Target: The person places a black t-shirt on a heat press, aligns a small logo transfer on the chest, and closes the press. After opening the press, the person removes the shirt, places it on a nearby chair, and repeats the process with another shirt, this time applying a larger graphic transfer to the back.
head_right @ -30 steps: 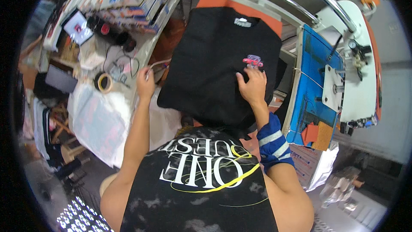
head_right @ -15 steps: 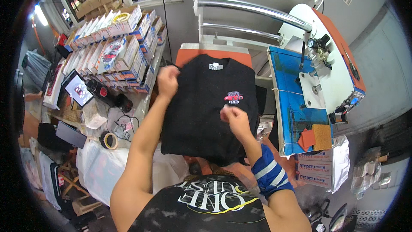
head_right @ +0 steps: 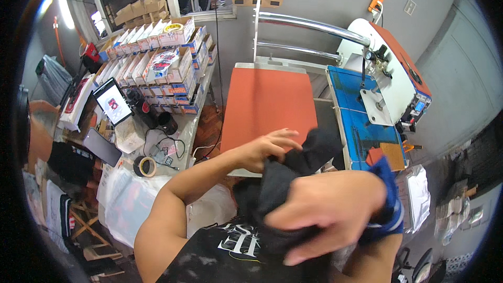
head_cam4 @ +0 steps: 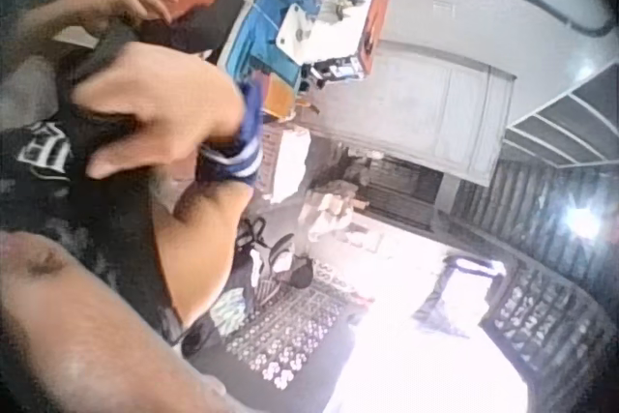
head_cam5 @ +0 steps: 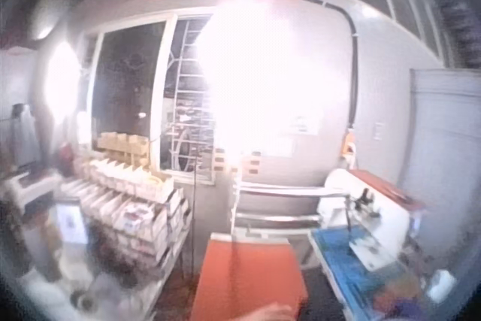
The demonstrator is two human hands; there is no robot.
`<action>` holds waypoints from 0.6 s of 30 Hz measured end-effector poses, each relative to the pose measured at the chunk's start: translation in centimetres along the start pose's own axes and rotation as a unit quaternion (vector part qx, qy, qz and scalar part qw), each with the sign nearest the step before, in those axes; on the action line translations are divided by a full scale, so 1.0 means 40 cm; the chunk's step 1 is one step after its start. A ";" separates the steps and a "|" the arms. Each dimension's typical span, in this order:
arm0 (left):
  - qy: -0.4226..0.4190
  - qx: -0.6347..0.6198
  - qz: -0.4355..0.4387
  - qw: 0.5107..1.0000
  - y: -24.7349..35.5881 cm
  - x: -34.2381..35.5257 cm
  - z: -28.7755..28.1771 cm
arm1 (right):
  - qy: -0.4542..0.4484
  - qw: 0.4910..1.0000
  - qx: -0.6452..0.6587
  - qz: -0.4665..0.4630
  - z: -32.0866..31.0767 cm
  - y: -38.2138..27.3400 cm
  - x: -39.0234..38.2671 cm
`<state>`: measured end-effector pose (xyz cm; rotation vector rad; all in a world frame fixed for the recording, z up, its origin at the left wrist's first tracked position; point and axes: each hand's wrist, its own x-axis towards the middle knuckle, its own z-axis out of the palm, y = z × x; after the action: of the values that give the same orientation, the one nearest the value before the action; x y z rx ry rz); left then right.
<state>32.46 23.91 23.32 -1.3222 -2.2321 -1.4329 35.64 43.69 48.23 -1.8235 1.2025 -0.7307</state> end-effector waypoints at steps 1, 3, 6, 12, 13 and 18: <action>0.034 -0.097 0.022 0.994 0.001 0.036 0.000 | 0.065 0.997 -0.040 0.027 0.036 -0.067 -0.059; 0.018 -0.231 -0.086 0.969 0.028 -0.100 -0.093 | 0.106 0.987 -0.102 0.065 0.030 -0.059 -0.202; -0.163 -0.463 -0.194 0.849 0.116 -0.174 -0.142 | 0.308 0.908 -0.168 0.228 0.107 -0.095 -0.284; -0.325 -0.245 -0.366 0.837 0.188 -0.325 0.020 | 0.406 0.845 -0.167 0.306 0.176 0.048 -0.244; -0.234 -0.195 -0.384 0.872 0.201 -0.346 -0.012 | 0.424 0.835 -0.136 0.323 0.193 0.071 -0.258; 0.129 0.211 -0.314 0.917 0.314 -0.365 -0.106 | 0.474 0.702 -0.236 0.476 0.323 0.299 -0.422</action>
<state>49.27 13.81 25.41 -0.2643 -2.6790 -1.0762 34.28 60.77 30.90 -0.7396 2.9051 -0.7415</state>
